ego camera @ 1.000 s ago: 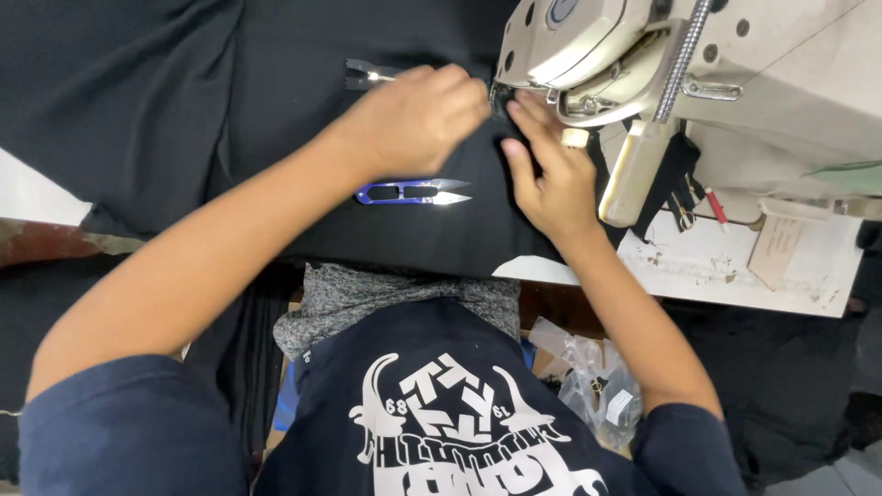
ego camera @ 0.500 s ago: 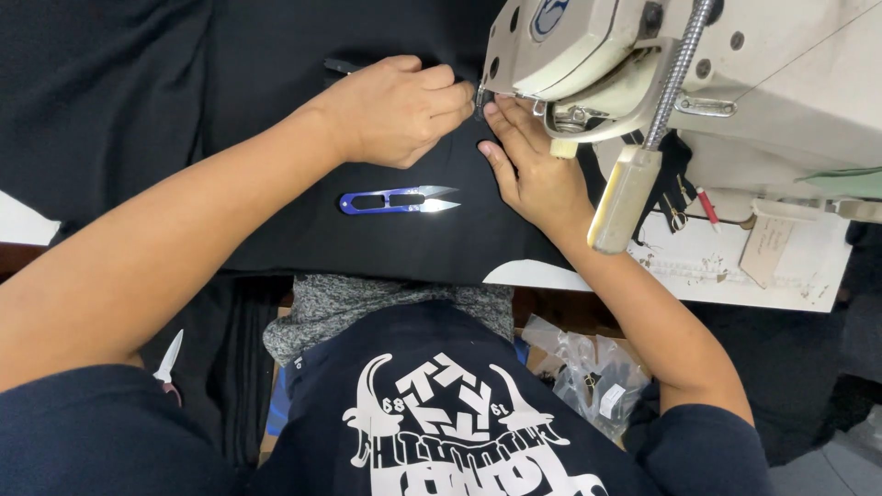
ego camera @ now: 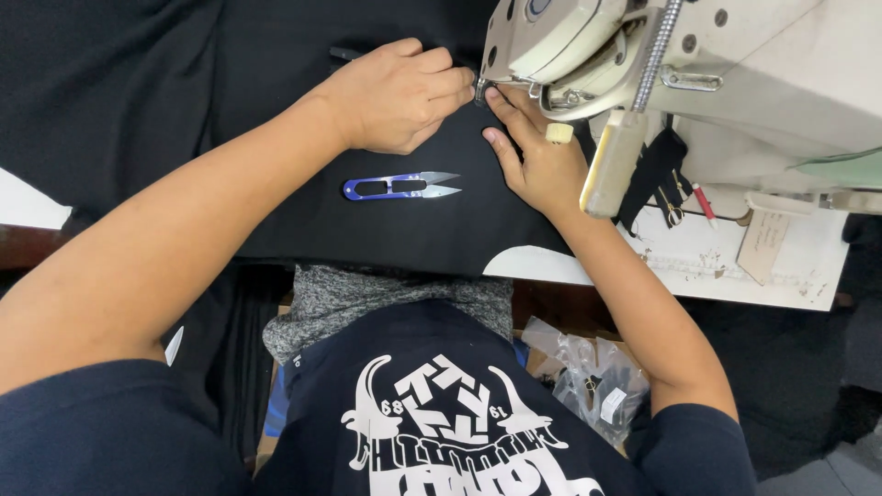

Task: Sewing a zipper onto black fabric using an industrial sewing machine and trimming the excess with scissors.

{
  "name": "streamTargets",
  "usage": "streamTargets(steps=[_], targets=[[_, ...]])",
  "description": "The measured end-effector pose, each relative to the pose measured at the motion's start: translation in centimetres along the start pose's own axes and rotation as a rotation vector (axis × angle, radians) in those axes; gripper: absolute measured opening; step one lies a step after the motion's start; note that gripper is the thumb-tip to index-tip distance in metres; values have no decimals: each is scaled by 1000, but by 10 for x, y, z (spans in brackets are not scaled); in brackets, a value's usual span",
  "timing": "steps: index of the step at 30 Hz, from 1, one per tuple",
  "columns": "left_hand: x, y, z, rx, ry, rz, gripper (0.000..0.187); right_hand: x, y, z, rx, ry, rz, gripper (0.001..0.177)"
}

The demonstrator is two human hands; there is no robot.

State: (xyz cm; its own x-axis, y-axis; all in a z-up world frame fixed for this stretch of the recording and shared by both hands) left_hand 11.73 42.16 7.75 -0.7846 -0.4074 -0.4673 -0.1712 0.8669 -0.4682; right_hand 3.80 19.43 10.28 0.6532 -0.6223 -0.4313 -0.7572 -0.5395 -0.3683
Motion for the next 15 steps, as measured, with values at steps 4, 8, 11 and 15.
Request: streamTargets(steps=[4, 8, 11, 15], targets=[[-2, -1, -4, 11, 28, -14, 33, -21, 4, -31, -51, -44, -24, 36], [1, 2, 0, 1, 49, -19, 37, -56, 14, -99, 125, 9, -228, 21], [1, 3, 2, -20, 60, -23, 38, -68, 31, -148, 186, 28, -196, 20], [-3, -1, -9, -6, 169, -109, 28, -51, 64, -222, 262, 51, -159, 18]])
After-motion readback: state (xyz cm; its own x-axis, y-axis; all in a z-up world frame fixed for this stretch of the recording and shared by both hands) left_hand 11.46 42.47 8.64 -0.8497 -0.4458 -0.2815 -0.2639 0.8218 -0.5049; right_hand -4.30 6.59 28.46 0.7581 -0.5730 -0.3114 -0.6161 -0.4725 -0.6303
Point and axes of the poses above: each hand's wrist, its own y-axis away from the middle knuckle, its own z-axis out of the palm, x = y × z, the point moved 2 cm from there along -y, towards the middle knuckle, and after that the axes turned 9 degrees about -y, right-handed, at the moved point
